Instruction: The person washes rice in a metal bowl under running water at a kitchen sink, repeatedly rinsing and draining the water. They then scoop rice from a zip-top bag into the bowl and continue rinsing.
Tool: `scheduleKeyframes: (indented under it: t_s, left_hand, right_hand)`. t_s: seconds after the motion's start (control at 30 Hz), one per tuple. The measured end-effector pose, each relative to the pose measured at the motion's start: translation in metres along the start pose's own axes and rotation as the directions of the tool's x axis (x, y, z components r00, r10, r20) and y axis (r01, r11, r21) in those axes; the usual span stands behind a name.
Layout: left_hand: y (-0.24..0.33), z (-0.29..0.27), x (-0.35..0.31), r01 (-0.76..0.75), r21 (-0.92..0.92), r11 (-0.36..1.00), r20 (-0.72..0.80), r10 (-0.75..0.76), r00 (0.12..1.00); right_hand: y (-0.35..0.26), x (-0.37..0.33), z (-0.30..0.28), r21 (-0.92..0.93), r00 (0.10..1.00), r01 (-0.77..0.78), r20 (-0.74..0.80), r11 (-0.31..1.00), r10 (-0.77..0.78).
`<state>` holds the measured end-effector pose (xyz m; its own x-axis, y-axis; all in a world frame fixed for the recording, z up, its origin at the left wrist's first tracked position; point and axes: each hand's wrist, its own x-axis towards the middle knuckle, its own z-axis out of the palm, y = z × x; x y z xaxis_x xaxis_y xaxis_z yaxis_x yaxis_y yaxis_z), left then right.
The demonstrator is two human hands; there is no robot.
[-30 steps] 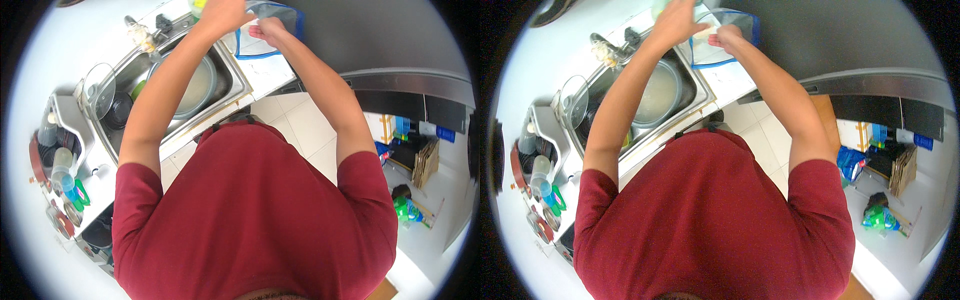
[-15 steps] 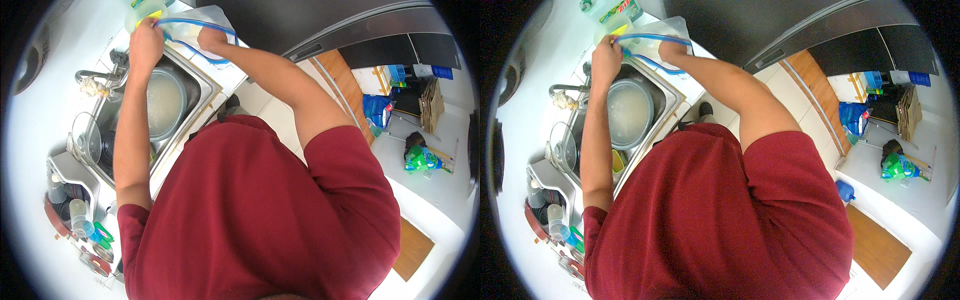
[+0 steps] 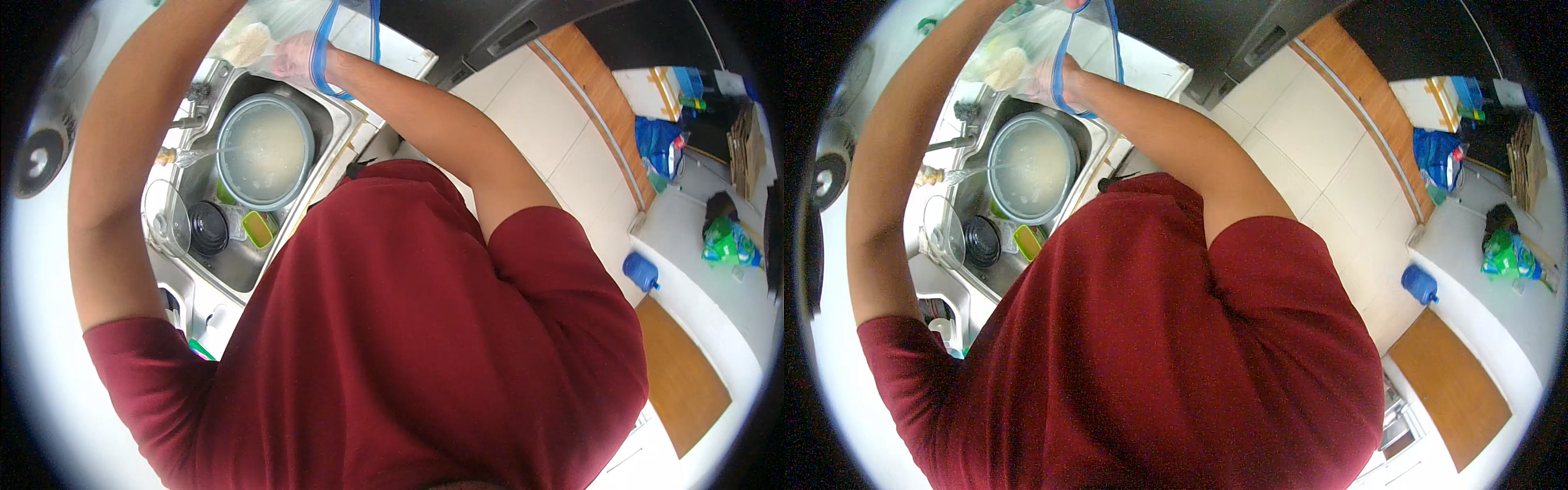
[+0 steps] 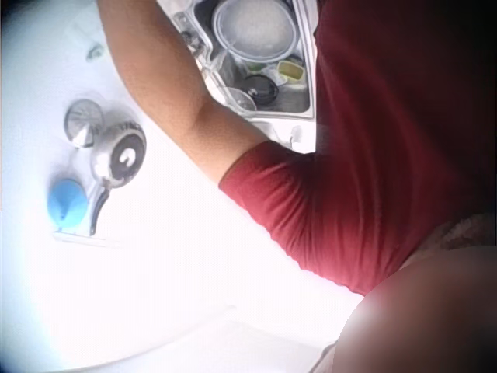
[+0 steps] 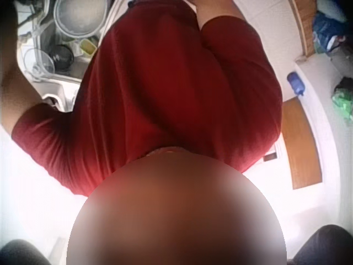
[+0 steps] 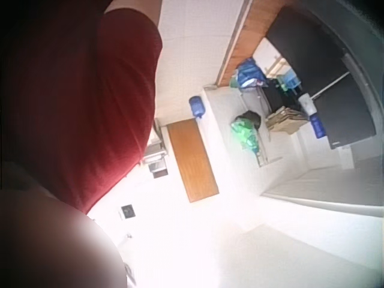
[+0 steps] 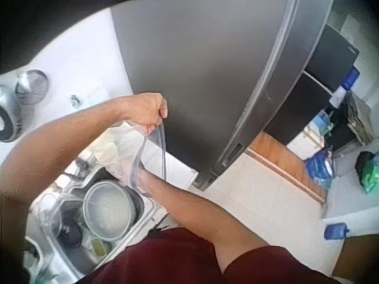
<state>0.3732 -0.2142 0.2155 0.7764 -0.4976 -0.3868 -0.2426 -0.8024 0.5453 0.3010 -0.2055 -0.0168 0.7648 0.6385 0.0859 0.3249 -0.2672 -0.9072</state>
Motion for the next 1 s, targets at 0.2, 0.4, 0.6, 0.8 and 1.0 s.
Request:
scheduleKeyframes:
  t_s: [0.2,0.4,0.6,0.8,1.0]
  left_hand:
    - [0.02,0.024,-0.009,0.042,-0.199,0.979,0.1,-0.022,0.995]
    - [0.015,-0.006,-0.067,0.125,-0.134,0.983,-0.204,-0.151,0.967]
    - [-0.02,0.024,-0.152,0.149,0.278,0.949,-0.645,0.07,0.761]
    - [-0.027,0.06,-0.193,0.279,0.317,0.907,-0.711,0.032,0.703]
    - [-0.021,0.071,-0.205,0.177,0.284,0.942,-0.672,0.064,0.738]
  right_hand:
    - [-0.003,-0.034,-0.011,0.93,0.901,-0.311,0.221,0.198,0.374]
    - [-0.016,-0.067,-0.029,0.863,0.871,-0.382,0.217,0.33,0.441]
    - [-0.097,-0.094,-0.048,0.782,0.805,-0.454,0.156,0.426,0.572]
    - [-0.175,-0.147,-0.055,0.757,0.795,-0.472,0.143,0.453,0.589]
    - [-0.207,-0.198,-0.077,0.633,0.835,-0.445,0.038,0.634,0.549]
